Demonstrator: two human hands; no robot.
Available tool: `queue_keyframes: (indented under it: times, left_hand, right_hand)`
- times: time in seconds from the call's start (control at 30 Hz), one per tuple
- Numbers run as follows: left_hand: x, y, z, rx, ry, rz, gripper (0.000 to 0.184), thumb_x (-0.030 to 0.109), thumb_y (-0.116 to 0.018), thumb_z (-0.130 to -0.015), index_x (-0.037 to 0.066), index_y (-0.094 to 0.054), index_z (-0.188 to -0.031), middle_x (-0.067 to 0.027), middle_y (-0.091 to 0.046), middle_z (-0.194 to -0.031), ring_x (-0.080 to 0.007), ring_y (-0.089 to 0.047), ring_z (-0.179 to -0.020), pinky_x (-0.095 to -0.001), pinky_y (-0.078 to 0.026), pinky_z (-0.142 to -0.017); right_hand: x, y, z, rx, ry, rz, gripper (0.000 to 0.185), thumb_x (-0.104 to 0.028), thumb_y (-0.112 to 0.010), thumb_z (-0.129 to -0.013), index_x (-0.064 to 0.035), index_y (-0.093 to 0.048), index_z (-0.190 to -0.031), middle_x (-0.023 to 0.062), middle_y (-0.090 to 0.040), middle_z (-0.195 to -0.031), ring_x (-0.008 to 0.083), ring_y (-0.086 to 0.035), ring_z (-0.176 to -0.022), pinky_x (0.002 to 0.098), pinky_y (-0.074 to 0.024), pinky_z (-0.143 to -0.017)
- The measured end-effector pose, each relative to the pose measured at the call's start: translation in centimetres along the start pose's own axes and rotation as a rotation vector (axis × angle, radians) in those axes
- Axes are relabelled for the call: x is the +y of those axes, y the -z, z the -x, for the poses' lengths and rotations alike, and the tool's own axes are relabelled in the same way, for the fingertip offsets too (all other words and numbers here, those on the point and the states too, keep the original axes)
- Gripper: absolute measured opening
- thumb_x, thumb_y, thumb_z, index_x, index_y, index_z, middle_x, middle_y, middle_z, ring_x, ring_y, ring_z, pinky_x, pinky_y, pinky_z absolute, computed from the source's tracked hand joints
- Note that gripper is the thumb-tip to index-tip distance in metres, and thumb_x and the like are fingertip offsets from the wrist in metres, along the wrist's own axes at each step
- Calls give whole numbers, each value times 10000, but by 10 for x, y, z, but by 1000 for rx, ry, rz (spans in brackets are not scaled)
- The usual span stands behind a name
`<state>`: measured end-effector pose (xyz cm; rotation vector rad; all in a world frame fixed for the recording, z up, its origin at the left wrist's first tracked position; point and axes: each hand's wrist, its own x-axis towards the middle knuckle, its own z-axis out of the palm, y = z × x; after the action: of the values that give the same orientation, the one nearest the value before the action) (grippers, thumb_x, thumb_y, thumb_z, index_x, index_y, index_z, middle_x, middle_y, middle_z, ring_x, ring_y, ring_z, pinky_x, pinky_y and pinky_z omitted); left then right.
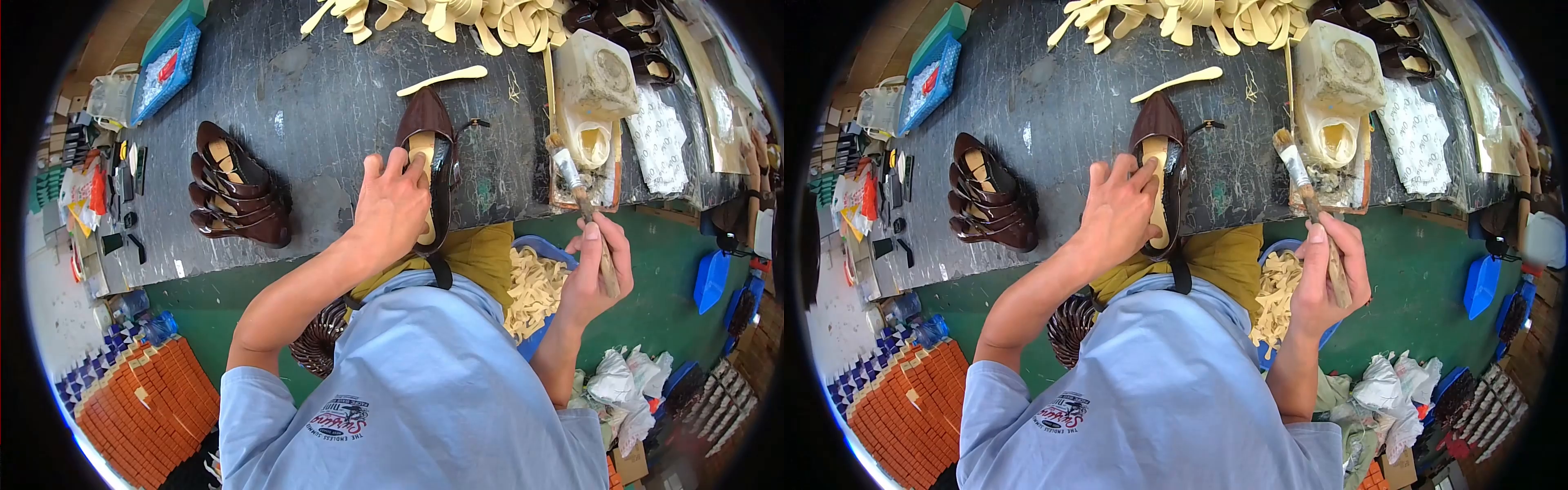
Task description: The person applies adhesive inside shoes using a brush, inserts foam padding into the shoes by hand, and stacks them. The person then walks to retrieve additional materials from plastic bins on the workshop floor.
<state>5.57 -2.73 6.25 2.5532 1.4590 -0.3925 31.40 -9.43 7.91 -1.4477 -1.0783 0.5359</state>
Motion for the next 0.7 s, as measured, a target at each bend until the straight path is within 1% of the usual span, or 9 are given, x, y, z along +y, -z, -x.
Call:
queue_keyframes:
  times: [0.2, 0.3, 0.4, 0.43, 0.47, 0.53, 0.57, 0.67, 0.7]
  left_hand:
    - [0, 0, -1, -22, -3, -43, 639, 383, -927, -671, 2, -745, -1151, -74, -634, -1425, -257, -515, -1234, -454, -375, -1005]
    - [-15, -3, 8, 195, -53, 252, 554, 323, -925, -709, 21, -758, -1143, -100, -633, -1434, -294, -548, -1256, -475, -405, -1055]
    - [-18, 0, 31, 546, 165, 690, 442, 253, -910, -766, 45, -766, -1129, -129, -628, -1432, -343, -582, -1271, -501, -451, -1083]
    - [-9, -6, 41, 593, 237, 743, 408, 240, -909, -786, 51, -766, -1117, -163, -616, -1443, -381, -599, -1277, -519, -493, -1072]
    - [5, -13, 49, 567, 298, 866, 487, 317, -940, -758, 35, -755, -1109, -206, -558, -1487, -407, -564, -1301, -520, -470, -1098]
    - [33, -32, 63, 497, 267, 812, 742, 439, -962, -731, 65, -660, -1297, -315, -369, -1594, -510, -395, -1468, -549, -418, -1172]
    - [45, -38, 65, 458, 282, 813, 785, 410, -970, -725, 71, -622, -1341, -343, -324, -1614, -543, -370, -1471, -556, -407, -1181]
    - [48, -83, 65, 596, 303, 878, 577, 251, -960, -756, 53, -690, -1226, -324, -379, -1603, -503, -484, -1414, -549, -438, -1158]
    - [41, -95, 66, 625, 345, 1064, 500, 208, -941, -785, 33, -696, -1184, -296, -470, -1539, -440, -560, -1355, -517, -472, -1123]
  right_hand:
    - [-3, -3, 2, 9, -24, 1, 180, 74, -629, -978, 89, -709, -1138, 129, -682, -937, 114, -619, -667, 270, -572, -743]
    - [-6, -3, -1, 24, 14, -25, 172, 74, -633, -977, 89, -711, -1130, 130, -682, -938, 112, -615, -667, 251, -540, -692]
    - [-5, 4, -4, 47, 27, -59, 168, 75, -634, -977, 88, -713, -1125, 132, -681, -939, 110, -609, -666, 241, -510, -652]
    - [-1, 5, -5, 61, 14, -71, 165, 73, -637, -972, 91, -710, -1119, 132, -686, -953, 106, -605, -667, 236, -479, -618]
    - [3, 4, -7, 58, 8, -68, 164, 70, -639, -971, 93, -709, -1117, 131, -688, -955, 105, -605, -665, 235, -479, -617]
    - [10, 3, -10, 47, -4, -66, 163, 62, -643, -968, 96, -707, -1114, 128, -692, -959, 104, -603, -663, 235, -480, -615]
    - [9, 1, -12, 51, -36, -94, 157, 49, -646, -969, 97, -705, -1106, 125, -699, -952, 104, -605, -655, 236, -485, -612]
    - [5, -4, -16, 39, -54, -123, 160, 23, -637, -1003, 93, -704, -1130, 103, -676, -894, 108, -601, -648, 265, -501, -586]
    - [8, -5, -17, 40, -21, -135, 154, 22, -638, -1003, 89, -707, -1124, 102, -677, -881, 106, -598, -648, 266, -499, -578]
